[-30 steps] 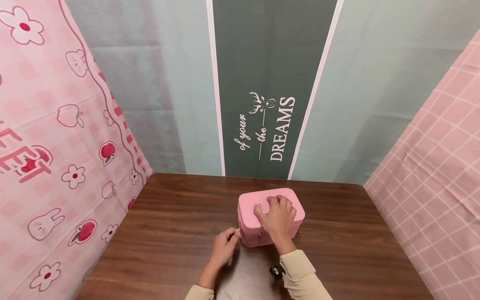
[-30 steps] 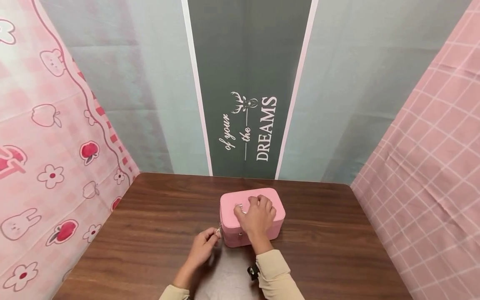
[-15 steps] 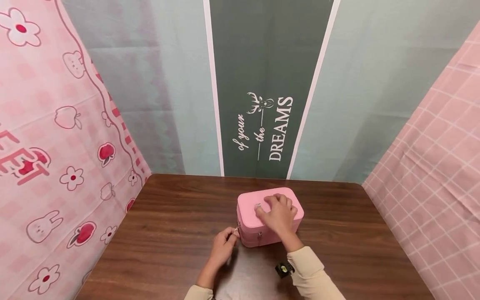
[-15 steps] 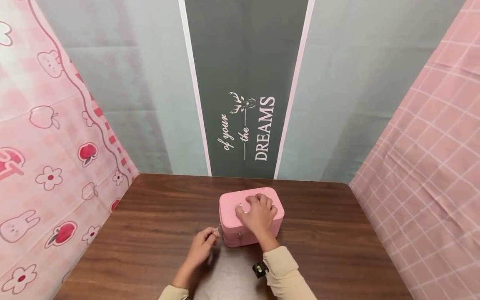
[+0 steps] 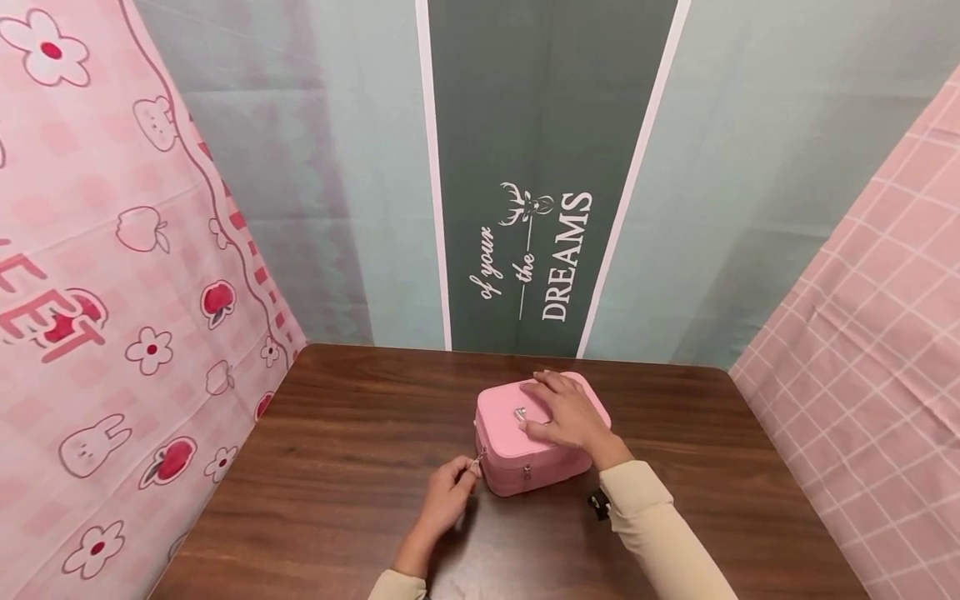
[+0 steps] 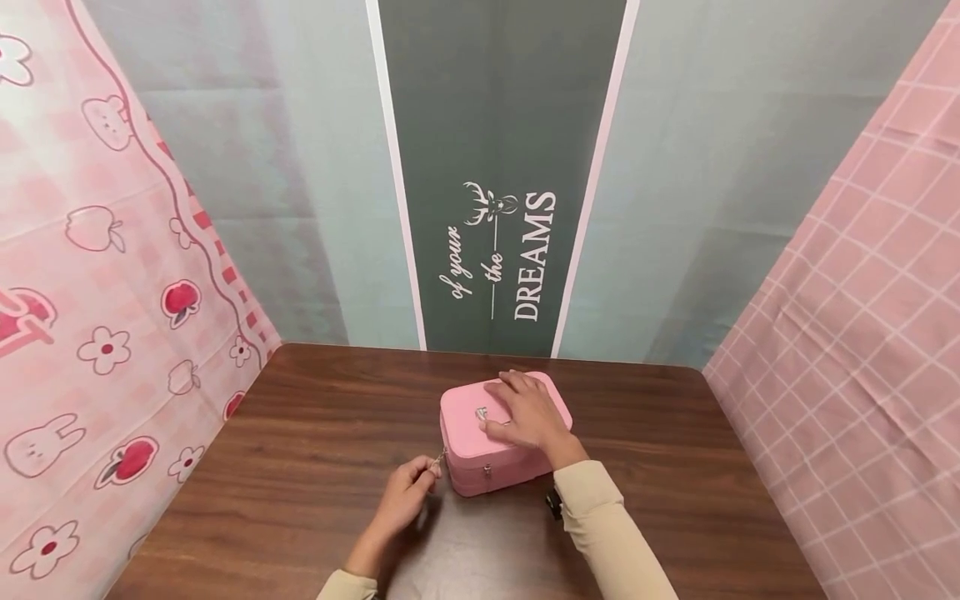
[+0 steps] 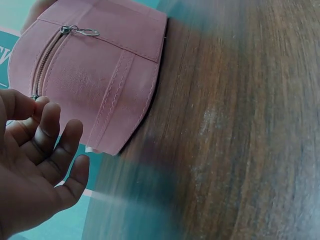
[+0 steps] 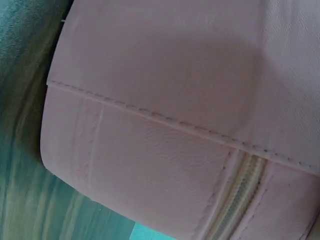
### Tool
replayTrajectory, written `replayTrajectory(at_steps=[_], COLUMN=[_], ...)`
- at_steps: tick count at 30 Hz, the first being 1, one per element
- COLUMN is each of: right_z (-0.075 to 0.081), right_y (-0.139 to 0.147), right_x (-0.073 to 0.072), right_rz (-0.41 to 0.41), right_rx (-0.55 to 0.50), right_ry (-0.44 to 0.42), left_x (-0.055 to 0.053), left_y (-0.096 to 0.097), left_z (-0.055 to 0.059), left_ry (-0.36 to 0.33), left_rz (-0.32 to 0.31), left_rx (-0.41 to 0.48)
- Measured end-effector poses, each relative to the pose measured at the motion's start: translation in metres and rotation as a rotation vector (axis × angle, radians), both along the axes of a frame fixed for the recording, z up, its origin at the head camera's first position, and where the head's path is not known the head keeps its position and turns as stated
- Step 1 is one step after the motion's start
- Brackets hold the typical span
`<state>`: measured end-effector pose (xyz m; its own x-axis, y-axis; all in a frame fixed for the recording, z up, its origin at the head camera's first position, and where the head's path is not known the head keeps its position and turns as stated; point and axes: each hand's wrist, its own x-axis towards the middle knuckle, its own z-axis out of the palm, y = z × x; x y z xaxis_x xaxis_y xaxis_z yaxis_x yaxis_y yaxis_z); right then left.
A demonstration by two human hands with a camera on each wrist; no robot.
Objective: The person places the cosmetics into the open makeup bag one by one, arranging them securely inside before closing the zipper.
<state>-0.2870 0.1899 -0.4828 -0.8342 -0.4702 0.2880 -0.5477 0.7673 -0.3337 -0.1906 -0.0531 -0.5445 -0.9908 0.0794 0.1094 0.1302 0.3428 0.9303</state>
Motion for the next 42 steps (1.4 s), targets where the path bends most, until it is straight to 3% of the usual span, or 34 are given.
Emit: replayTrajectory(at_steps=[6, 15, 21, 27, 32, 36, 42], right_z=[-0.003, -0.001, -0.002, -0.002, 0.008, 0.011, 0.002], right_y=[-0.005, -0.034, -0.042, -0.039, -0.021, 0.004, 0.023], right_x=[0.007, 0.023, 0.03, 0.032, 0.029, 0.024, 0.015], right_rz=[-0.094, -0.403, -0.47, -0.463, -0.297, -0.143, -0.117], right_rx=[-0.01, -0.078, -0.083, -0.09, -0.091, -0.03, 0.025], right_ry=[0.028, -0.024, -0.056, -0.056, -0.12, -0.084, -0.031], left_x=[0.0, 0.0, 0.0, 0.0, -0.001, 0.001, 0.003], left_y=[0.001, 0.005, 0.004, 0.003, 0.001, 0.0, 0.001], left_z=[0.003, 0.006, 0.002, -0.001, -0.001, -0.002, -0.004], left_ry=[-0.004, 0.005, 0.014, -0.002, -0.008, -0.014, -0.024], left_rz=[0.002, 0.028, 0.059, 0.043, 0.048, 0.041, 0.037], left_rx=[-0.001, 0.001, 0.012, 0.03, 0.034, 0.048, 0.06])
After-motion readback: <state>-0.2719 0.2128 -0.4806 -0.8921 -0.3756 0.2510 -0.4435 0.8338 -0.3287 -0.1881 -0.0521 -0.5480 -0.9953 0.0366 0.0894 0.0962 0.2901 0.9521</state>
